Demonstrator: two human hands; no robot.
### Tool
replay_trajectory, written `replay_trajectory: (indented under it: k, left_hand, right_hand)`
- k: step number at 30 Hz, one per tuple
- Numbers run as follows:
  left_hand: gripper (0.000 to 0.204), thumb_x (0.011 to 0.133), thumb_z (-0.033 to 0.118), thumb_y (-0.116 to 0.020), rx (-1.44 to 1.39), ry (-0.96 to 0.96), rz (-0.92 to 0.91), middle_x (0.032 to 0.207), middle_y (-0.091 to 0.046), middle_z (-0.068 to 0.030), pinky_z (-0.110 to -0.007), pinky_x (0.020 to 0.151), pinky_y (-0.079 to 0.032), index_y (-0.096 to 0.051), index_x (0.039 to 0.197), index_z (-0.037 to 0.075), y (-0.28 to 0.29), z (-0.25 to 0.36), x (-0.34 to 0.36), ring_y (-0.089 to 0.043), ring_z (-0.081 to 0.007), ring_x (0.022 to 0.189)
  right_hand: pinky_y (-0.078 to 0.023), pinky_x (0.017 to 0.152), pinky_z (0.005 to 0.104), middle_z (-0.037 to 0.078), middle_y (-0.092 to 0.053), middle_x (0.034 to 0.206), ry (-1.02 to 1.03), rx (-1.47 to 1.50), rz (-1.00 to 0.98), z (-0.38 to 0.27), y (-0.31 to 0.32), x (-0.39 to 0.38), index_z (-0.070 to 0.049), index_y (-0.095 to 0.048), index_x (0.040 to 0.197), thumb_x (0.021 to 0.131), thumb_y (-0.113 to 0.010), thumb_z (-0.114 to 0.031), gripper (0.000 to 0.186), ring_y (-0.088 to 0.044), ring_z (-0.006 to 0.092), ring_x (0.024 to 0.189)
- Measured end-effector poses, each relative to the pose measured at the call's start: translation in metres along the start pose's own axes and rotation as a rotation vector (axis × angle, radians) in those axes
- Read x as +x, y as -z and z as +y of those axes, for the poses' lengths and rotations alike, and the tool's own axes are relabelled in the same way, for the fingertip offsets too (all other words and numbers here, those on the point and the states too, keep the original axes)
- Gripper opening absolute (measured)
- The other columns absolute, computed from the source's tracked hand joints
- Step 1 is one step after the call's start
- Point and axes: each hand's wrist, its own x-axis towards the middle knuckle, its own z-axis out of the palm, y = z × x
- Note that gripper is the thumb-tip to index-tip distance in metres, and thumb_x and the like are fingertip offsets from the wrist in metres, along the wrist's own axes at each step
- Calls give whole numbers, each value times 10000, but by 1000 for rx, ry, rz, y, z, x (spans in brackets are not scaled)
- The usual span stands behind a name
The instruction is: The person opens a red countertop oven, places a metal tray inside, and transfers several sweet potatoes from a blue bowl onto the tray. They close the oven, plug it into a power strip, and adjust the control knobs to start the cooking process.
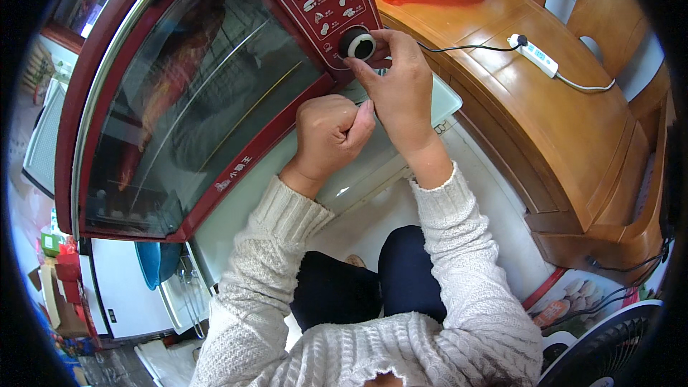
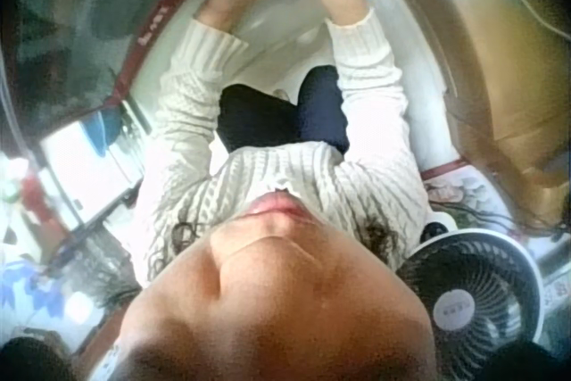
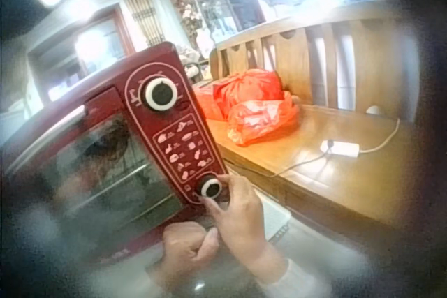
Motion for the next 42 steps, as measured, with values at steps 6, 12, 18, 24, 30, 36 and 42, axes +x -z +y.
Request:
replay_trajectory:
  k: [6,12,18,24,30,36,42]
  left_hand:
    - [387,812,10,-711,26,-7,-11,504,-412,-131,-402,439,-286,-456,523,34,1,-2,0,-414,-300,427]
    - [389,815,0,-709,11,9,-12,511,-416,-132,-404,440,-280,-449,528,28,0,1,1,-411,-298,428]
    - [380,820,-3,-705,19,9,-22,509,-414,-130,-396,442,-288,-459,532,26,0,0,0,-409,-293,425]
    - [377,823,-10,-700,-4,34,-26,510,-413,-124,-386,443,-292,-459,535,26,0,1,-1,-405,-285,425]
    - [377,824,-11,-696,24,12,-33,512,-411,-123,-390,443,-286,-455,536,27,2,4,2,-402,-281,428]
    - [379,822,-17,-693,19,8,-28,514,-406,-123,-390,444,-282,-449,537,29,2,3,1,-401,-283,430]
    - [384,829,-11,-695,13,17,-36,514,-408,-122,-385,446,-286,-446,539,29,1,3,1,-407,-284,434]
  right_hand:
    - [-547,706,386,165,-657,964,-24,50,10,2,-1,1,18,-633,1072,733,-857,-111,426,-677,296,789]
    - [-551,695,377,156,-662,945,-29,81,27,4,-2,0,22,-634,1078,733,-861,-117,435,-681,280,757]
    - [-554,702,375,155,-669,956,-63,119,5,3,0,-1,17,-631,1083,745,-857,-125,431,-687,281,775]
    - [-552,711,386,151,-675,936,-111,121,-17,2,1,-3,6,-600,1043,759,-849,-127,400,-693,295,794]
    - [-540,706,417,156,-678,874,-160,13,-70,4,5,-6,-14,-567,997,766,-840,-119,373,-693,336,810]
    - [-541,738,420,173,-676,924,-169,101,-52,-1,6,-4,-4,-573,1049,763,-837,-121,406,-687,354,840]
    - [-548,730,397,171,-677,958,15,16,10,5,-3,0,18,-613,1072,761,-840,-139,416,-677,323,823]
